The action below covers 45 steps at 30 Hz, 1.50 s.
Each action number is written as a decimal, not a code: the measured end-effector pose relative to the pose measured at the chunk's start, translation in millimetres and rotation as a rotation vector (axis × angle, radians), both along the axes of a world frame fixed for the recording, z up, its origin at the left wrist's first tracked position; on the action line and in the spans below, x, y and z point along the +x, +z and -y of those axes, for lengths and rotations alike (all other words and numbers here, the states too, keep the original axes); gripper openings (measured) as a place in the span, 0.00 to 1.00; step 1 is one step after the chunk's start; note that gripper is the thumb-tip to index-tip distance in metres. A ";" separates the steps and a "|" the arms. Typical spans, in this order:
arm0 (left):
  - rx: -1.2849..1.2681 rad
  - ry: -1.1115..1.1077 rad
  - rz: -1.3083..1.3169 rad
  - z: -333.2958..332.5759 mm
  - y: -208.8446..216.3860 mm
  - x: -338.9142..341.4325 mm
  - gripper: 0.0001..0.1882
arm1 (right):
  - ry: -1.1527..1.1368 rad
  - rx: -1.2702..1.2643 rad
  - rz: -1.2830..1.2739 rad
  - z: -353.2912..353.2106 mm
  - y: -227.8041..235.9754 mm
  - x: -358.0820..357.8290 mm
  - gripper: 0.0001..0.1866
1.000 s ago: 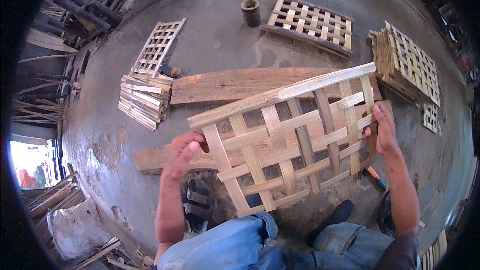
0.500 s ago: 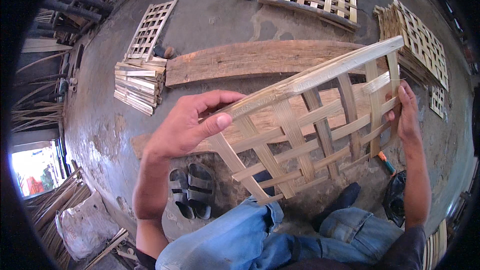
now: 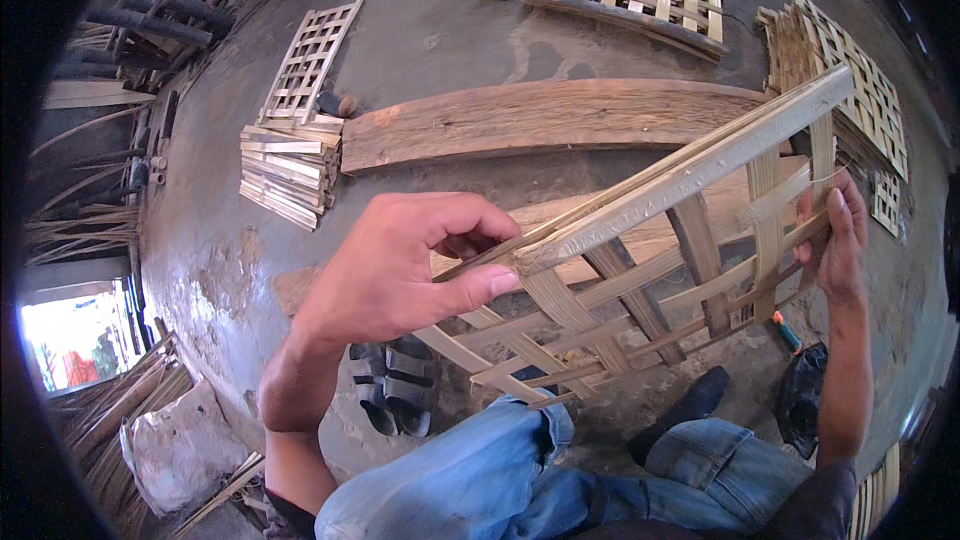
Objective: The person assembles a wooden lattice by placing thin wooden strips into a grid pattern and securing them with a hammer. The person repeatedly hammers nails into the lattice to hold the strips in place.
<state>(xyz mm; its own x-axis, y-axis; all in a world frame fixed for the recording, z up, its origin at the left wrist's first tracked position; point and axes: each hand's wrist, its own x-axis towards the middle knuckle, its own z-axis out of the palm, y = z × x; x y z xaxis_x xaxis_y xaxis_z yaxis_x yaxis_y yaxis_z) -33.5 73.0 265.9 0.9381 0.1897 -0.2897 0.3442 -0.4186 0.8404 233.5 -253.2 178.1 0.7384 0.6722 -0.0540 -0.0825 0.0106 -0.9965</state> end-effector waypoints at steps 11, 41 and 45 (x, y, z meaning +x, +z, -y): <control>0.147 -0.046 0.115 3.9 -6.5 -2.8 0.19 | -0.015 -0.026 0.022 0.7 7.6 -3.7 0.14; -0.269 -0.004 0.006 0.8 -18.5 -5.4 0.15 | -0.036 -0.110 -0.038 3.5 -13.4 4.2 0.13; -0.059 -0.005 0.028 5.7 -14.2 -8.4 0.17 | 0.031 -0.067 -0.032 2.3 -21.6 7.5 0.13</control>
